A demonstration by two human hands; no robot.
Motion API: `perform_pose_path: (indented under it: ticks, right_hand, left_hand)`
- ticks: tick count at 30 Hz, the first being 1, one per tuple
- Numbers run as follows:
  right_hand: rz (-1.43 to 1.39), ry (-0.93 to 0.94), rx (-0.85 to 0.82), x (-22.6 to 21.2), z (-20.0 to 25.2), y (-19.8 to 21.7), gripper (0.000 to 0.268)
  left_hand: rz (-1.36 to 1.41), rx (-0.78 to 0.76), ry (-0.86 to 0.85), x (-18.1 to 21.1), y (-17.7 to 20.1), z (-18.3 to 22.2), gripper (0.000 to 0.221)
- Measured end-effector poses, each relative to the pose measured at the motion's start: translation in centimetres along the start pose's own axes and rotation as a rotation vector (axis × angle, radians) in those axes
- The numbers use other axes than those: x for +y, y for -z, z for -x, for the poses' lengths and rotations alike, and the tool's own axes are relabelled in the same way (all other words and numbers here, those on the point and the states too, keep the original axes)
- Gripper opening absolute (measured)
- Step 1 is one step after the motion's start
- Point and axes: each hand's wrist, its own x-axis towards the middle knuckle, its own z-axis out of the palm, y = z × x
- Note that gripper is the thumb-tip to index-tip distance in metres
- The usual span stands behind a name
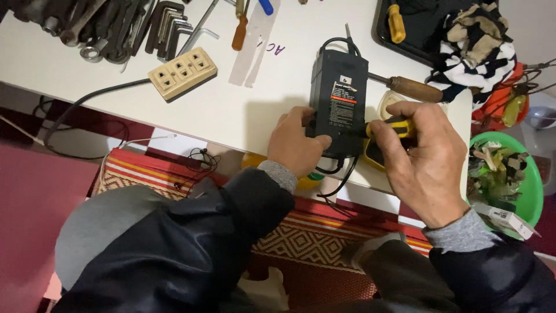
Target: Disassembling and inspecting a power charger using a screwdriver and other hand tools at a repair station.
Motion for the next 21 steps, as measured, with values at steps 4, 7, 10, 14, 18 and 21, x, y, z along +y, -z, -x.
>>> perform_pose_path:
  ticks: [4, 7, 10, 14, 18, 21]
  right_hand:
    - [0.030, 0.043, -0.023, 0.2, -0.2, -0.1, 0.022]
    - [0.032, 0.085, -0.061, 0.4, -0.3, -0.1, 0.022]
    - [0.008, 0.113, -0.110, -0.3, -0.6, 0.3, 0.021]
    - [0.030, 0.201, -0.186, -0.4, -0.6, 0.4, 0.024]
    - [0.075, 0.218, -0.203, 0.0, -0.7, 0.3, 0.021]
    - [0.113, 0.170, -0.204, 0.7, -1.0, 0.3, 0.024]
  left_hand:
    - [0.009, 0.006, -0.051, -0.5, -0.2, -0.2, 0.063]
    - [0.002, 0.009, -0.045, -0.6, -0.3, -0.3, 0.063]
    - [0.015, 0.030, -0.051, -0.8, -0.5, -0.3, 0.062]
    - [0.007, 0.019, -0.035, -0.7, -0.4, -0.2, 0.062]
    - [0.047, -0.018, -0.005, 0.1, 0.3, 0.2, 0.063]
    - [0.026, -0.003, 0.004, -0.1, 0.0, 0.1, 0.064]
